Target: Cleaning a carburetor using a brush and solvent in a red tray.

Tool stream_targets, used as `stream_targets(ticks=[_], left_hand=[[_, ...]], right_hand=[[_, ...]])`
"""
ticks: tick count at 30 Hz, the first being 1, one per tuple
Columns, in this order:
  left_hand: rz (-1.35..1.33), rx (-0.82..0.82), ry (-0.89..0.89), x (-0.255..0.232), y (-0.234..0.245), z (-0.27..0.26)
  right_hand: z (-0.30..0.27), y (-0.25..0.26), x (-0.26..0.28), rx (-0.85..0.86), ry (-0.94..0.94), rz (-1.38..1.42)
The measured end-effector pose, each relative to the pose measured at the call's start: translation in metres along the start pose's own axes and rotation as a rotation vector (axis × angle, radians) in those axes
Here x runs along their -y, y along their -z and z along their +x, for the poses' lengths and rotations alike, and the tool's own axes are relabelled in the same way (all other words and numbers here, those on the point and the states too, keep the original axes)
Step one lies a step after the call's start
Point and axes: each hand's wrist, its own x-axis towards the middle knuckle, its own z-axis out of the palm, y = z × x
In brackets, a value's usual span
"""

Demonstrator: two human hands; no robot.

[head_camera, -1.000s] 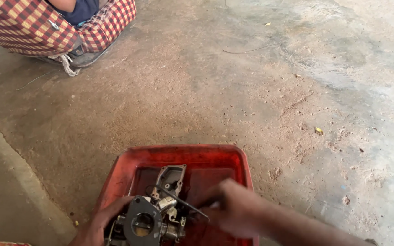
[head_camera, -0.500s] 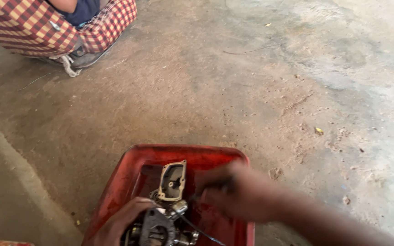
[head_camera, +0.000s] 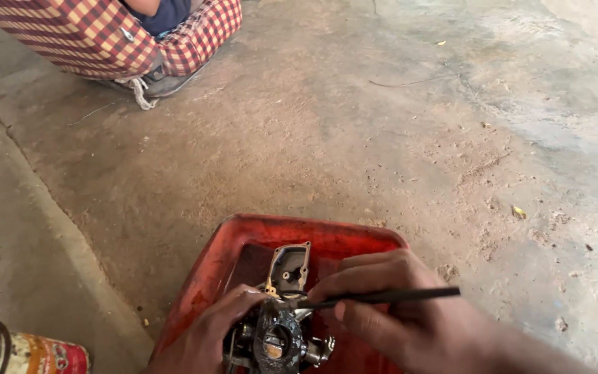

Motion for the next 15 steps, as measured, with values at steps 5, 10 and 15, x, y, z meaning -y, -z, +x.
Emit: stream_targets(ticks=[5, 10, 15], left_hand=[[-0.126, 0.055, -0.005, -0.038, 0.02, 0.013], [-0.051, 0.147, 0.04, -0.037, 0.02, 0.01], [-0.13, 0.189, 0.106, -0.061, 0.028, 0.023]], right_hand=[[0.011, -0.007, 0.013, 0.091, 0.054, 0.168], [0.01, -0.016, 0.011, 0.134, 0.252, -0.067], [0.002, -0.015, 0.005, 0.163, 0.219, -0.148]])
